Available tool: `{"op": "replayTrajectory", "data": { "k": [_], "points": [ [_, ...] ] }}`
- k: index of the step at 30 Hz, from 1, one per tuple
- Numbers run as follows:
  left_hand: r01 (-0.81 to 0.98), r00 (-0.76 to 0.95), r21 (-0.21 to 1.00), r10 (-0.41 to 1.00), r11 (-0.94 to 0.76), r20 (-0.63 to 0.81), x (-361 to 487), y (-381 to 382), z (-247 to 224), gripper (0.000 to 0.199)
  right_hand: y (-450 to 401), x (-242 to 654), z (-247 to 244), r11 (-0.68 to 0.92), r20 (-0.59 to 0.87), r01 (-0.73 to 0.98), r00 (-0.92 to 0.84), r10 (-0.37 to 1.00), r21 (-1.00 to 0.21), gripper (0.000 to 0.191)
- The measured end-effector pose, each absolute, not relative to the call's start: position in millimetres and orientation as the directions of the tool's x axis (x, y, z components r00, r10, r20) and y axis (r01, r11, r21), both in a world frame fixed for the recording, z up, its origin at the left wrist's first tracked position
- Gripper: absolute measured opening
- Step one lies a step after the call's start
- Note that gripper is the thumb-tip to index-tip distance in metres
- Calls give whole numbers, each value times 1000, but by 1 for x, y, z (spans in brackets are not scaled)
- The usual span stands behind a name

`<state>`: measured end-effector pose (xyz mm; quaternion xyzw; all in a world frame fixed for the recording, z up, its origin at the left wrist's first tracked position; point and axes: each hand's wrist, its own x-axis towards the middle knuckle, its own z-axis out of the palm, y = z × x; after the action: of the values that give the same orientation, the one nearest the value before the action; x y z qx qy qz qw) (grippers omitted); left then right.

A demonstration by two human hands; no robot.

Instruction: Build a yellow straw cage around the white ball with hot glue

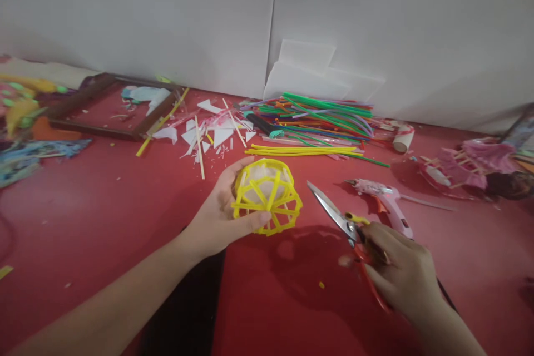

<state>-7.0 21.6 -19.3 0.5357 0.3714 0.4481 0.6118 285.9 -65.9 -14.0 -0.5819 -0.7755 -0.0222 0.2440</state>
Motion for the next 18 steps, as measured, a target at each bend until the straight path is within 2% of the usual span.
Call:
{"op": "replayTrajectory", "data": {
  "k": [4, 9, 14, 18],
  "points": [
    [-158, 313, 987, 948, -5, 55, -6, 19, -21, 87, -63, 287, -10, 369, 372, 892, -259, 891, -262, 19],
    [-150, 331, 988, 940, -36, 85, -7, 17, -19, 74, -60, 290, -9, 424, 341, 856, -320, 884, -296, 16],
    [-81, 369, 996, 928, -23, 51, -8, 17, -10, 73, -64, 285, -7, 324, 296, 874, -222, 929, -362, 21],
    [-90, 397, 996, 917, -5, 40, -8, 17, -9, 78, -67, 281, -8, 279, 284, 872, -171, 944, -403, 16]
  ]
}}
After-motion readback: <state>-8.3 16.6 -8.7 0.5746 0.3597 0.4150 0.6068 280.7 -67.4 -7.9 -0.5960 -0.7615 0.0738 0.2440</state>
